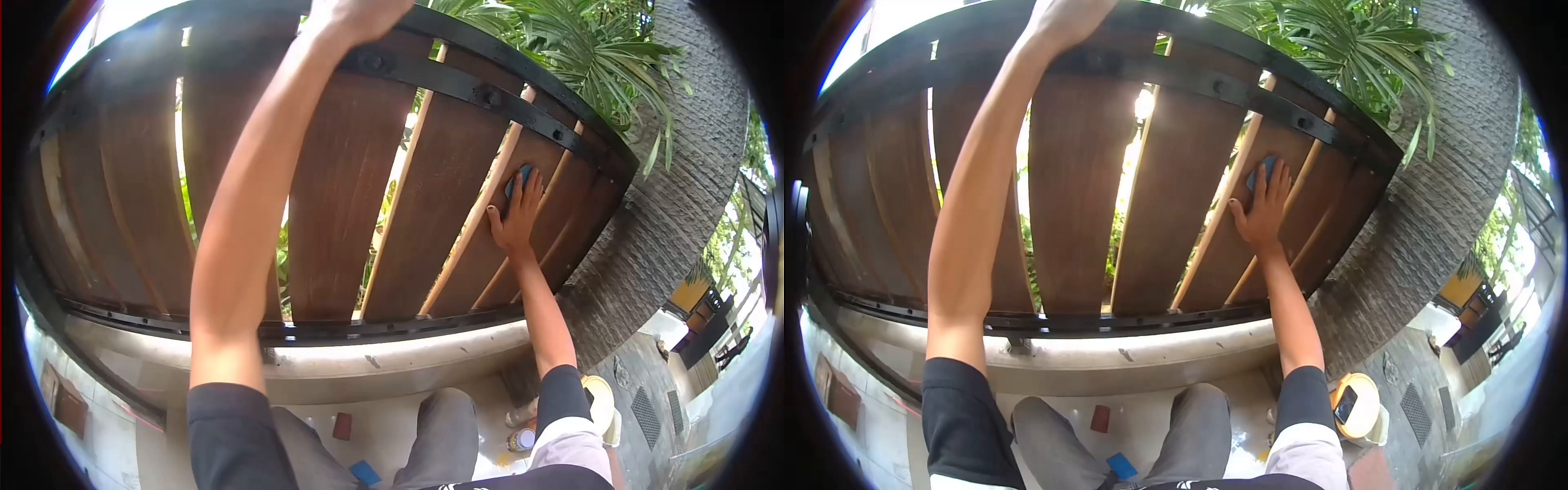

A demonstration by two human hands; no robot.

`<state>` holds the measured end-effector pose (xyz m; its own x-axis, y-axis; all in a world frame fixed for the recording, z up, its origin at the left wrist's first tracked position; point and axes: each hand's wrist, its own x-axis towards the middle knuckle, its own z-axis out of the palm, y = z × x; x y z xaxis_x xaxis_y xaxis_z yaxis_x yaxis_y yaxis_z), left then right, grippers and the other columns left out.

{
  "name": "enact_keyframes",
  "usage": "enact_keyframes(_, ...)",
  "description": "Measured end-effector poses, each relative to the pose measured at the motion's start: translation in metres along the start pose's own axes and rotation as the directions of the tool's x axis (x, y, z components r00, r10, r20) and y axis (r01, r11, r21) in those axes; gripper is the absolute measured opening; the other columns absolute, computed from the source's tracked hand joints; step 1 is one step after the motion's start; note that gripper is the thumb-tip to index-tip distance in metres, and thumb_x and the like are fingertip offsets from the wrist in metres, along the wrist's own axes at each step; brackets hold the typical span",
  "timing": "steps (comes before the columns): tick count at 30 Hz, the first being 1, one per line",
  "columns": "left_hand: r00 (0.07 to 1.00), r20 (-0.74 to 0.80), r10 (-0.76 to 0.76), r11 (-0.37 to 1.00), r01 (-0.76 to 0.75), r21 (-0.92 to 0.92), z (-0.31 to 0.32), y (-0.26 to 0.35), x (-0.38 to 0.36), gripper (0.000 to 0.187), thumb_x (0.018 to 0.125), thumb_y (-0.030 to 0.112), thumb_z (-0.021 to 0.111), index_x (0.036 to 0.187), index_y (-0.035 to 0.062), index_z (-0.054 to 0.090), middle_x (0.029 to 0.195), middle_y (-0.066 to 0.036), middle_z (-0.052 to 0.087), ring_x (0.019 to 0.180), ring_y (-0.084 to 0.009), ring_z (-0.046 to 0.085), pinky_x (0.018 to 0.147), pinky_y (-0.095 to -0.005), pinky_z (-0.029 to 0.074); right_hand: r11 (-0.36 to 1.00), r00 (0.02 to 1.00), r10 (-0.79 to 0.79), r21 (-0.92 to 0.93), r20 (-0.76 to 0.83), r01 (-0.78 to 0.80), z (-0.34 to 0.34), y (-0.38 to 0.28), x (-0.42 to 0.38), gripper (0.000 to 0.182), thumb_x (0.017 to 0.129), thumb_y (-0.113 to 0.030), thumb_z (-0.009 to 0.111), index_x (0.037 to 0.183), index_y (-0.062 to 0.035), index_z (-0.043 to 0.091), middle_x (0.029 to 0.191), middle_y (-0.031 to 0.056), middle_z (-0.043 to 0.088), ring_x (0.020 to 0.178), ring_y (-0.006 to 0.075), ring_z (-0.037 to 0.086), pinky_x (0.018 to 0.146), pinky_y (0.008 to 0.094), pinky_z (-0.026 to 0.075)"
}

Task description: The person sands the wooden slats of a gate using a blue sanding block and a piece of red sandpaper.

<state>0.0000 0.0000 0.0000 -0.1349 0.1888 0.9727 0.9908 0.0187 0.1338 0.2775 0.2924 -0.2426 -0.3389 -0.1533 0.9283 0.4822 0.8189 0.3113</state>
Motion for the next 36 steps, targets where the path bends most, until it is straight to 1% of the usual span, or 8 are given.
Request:
enact_keyframes(3, 0.918, -0.301, 0.258, 0.905, -0.339, -0.258, -0.011, 0.073, -0.057, 0.033, 0.069, 0.026, 0.071, 0.096, 0.0079, 0.073, 0.088, -0.021, 0.07, 0.085, -0.036, 0.07, 0.083, -0.0419, 0.054, 1.0, 1.0, -0.01, 0.003, -0.007, 0.01, -0.001, 0.003, 0.001, 0.086, 0.09, -0.055, 0.057, 0.153, -0.0047, 0.027, 0.157, 0.0315, 0.017, 0.142, 0.055, 0.017, 0.112, 0.0655, 0.017)
enact_keyframes(9, 0.444, 0.168, 0.88, 0.405, -0.519, -0.753, -0.052, 0.228, -0.155, 0.021, 0.067, 0.027, 0.07, 0.078, 0.0105, 0.076, 0.076, -0.006, 0.07, 0.079, -0.0216, 0.071, 0.064, -0.036, 0.052, 1.0, 0.999, -0.03, -0.005, 0.015, 0.03, -0.002, -0.001, 0.003, 0.087, 0.09, -0.056, 0.056, 0.153, -0.0037, 0.026, 0.158, 0.0318, 0.014, 0.144, 0.0542, 0.014, 0.114, 0.0647, 0.015)
enact_keyframes(22, -0.116, 0.121, 0.986, 0.017, -0.649, -0.76, -0.107, 0.196, -0.122, 0.025, 0.08, 0.026, 0.069, 0.098, 0.0105, 0.073, 0.088, -0.001, 0.071, 0.074, -0.0167, 0.064, 0.068, -0.0353, 0.047, 1.0, 0.988, 0.013, -0.028, 0.156, -0.008, -0.013, -0.002, 0.005, 0.102, 0.085, -0.064, 0.06, 0.157, -0.0079, 0.014, 0.158, 0.0332, 0.004, 0.144, 0.0559, 0.007, 0.114, 0.064, 0.013)
enact_keyframes(24, 0.252, 0.157, 0.955, 0.291, -0.686, -0.667, -0.111, 0.183, -0.159, 0.018, 0.078, 0.022, 0.067, 0.089, 0.0096, 0.072, 0.079, 0.0, 0.067, 0.073, -0.0142, 0.063, 0.062, -0.0318, 0.045, 0.999, 0.989, 0.005, -0.047, 0.15, 0.002, -0.013, -0.002, 0.005, 0.102, 0.085, -0.064, 0.059, 0.157, -0.0083, 0.013, 0.158, 0.0333, 0.004, 0.144, 0.0559, 0.007, 0.114, 0.0642, 0.012)
enact_keyframes(27, 0.703, 0.126, 0.7, 0.618, -0.507, -0.601, -0.07, 0.154, -0.202, 0.004, 0.077, 0.015, 0.063, 0.078, 0.0114, 0.064, 0.072, 0.003, 0.057, 0.068, -0.0098, 0.056, 0.055, -0.0255, 0.036, 0.999, 0.987, 0.006, -0.052, 0.163, 0.002, -0.01, -0.004, 0.007, 0.103, 0.085, -0.065, 0.058, 0.157, -0.0081, 0.012, 0.158, 0.0335, 0.003, 0.144, 0.0559, 0.006, 0.114, 0.0647, 0.012)
enact_keyframes(30, 0.739, 0.341, 0.581, 0.171, 0.299, -0.939, -0.029, 0.095, -0.269, 0.025, 0.091, 0.03, 0.062, 0.099, 0.0089, 0.072, 0.066, -0.001, 0.063, 0.057, -0.0167, 0.063, 0.052, -0.0321, 0.052, 0.997, 0.983, 0.003, -0.071, 0.185, 0.01, -0.014, -0.002, 0.007, 0.105, 0.086, -0.065, 0.058, 0.156, -0.0047, 0.011, 0.158, 0.0336, 0.001, 0.144, 0.057, 0.006, 0.115, 0.0644, 0.011)
enact_keyframes(32, 0.329, 0.762, 0.558, 0.186, 0.845, -0.501, 0.023, 0.082, -0.353, 0.029, 0.099, 0.028, 0.05, 0.104, 0.007, 0.07, 0.079, -0.007, 0.07, 0.07, -0.0159, 0.069, 0.065, -0.03, 0.053, 0.994, 0.984, -0.003, -0.106, 0.18, 0.023, -0.015, -0.001, 0.007, 0.105, 0.085, -0.065, 0.059, 0.156, -0.004, 0.01, 0.158, 0.0336, 0.0, 0.143, 0.0574, 0.006, 0.115, 0.0642, 0.011)
enact_keyframes(36, -0.141, 0.887, 0.441, 0.224, 0.974, 0.043, 0.121, 0.162, -0.606, 0.024, 0.094, 0.02, 0.051, 0.107, 0.0085, 0.066, 0.077, -0.007, 0.069, 0.068, -0.0137, 0.066, 0.062, -0.0292, 0.052, 0.994, 0.973, 0.002, -0.106, 0.23, 0.023, -0.016, -0.002, 0.009, 0.107, 0.085, -0.062, 0.062, 0.156, -0.004, 0.007, 0.158, 0.0341, -0.003, 0.144, 0.0572, 0.004, 0.115, 0.0642, 0.011)
